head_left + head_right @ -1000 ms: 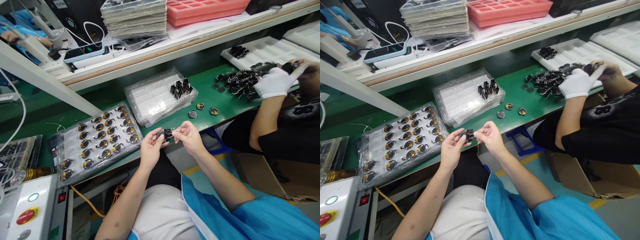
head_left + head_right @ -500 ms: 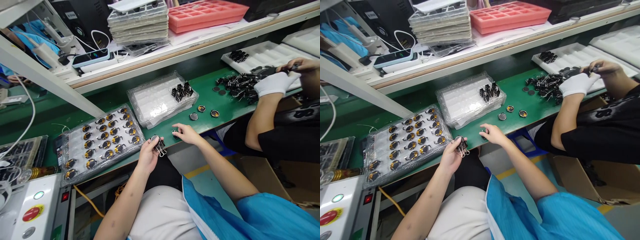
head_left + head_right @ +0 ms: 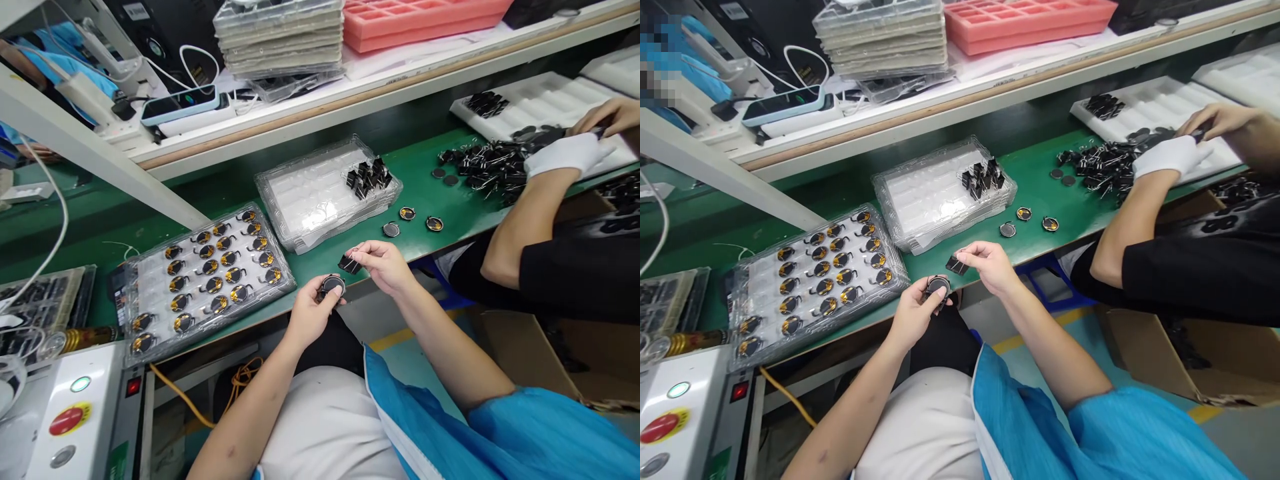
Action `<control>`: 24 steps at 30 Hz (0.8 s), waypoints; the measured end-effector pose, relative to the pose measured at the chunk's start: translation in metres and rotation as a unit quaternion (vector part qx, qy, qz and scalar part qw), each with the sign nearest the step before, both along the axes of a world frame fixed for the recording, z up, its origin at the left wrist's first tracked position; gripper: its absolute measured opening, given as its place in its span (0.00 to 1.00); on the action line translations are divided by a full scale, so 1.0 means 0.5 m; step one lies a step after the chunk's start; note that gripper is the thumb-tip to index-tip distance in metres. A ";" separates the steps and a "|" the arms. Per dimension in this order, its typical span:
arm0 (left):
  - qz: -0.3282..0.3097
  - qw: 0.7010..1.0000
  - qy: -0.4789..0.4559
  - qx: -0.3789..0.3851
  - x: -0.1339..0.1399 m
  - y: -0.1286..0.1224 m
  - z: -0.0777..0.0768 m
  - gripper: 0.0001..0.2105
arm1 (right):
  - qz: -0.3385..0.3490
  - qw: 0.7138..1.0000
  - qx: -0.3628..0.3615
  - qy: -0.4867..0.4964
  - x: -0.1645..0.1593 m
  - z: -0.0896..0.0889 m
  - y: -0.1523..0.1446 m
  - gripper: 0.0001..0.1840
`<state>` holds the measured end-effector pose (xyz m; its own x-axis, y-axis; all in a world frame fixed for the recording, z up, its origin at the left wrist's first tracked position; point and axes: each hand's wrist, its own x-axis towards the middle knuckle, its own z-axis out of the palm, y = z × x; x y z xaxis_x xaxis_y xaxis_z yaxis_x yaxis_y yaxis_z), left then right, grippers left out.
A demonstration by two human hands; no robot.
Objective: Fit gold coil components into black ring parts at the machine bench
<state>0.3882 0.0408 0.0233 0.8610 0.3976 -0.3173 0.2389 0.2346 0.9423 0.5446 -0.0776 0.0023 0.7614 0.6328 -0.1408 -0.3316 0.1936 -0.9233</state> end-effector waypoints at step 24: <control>-0.044 0.992 -0.005 0.116 -0.002 0.013 -0.014 0.15 | 0.009 0.999 -0.013 0.040 -0.066 0.009 0.016 0.30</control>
<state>0.3873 0.0474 0.0163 0.8978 0.3828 -0.2179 0.2395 -0.0093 0.9708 0.5116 -0.0696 0.0066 0.7354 0.6417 -0.2180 -0.4081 0.1624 -0.8984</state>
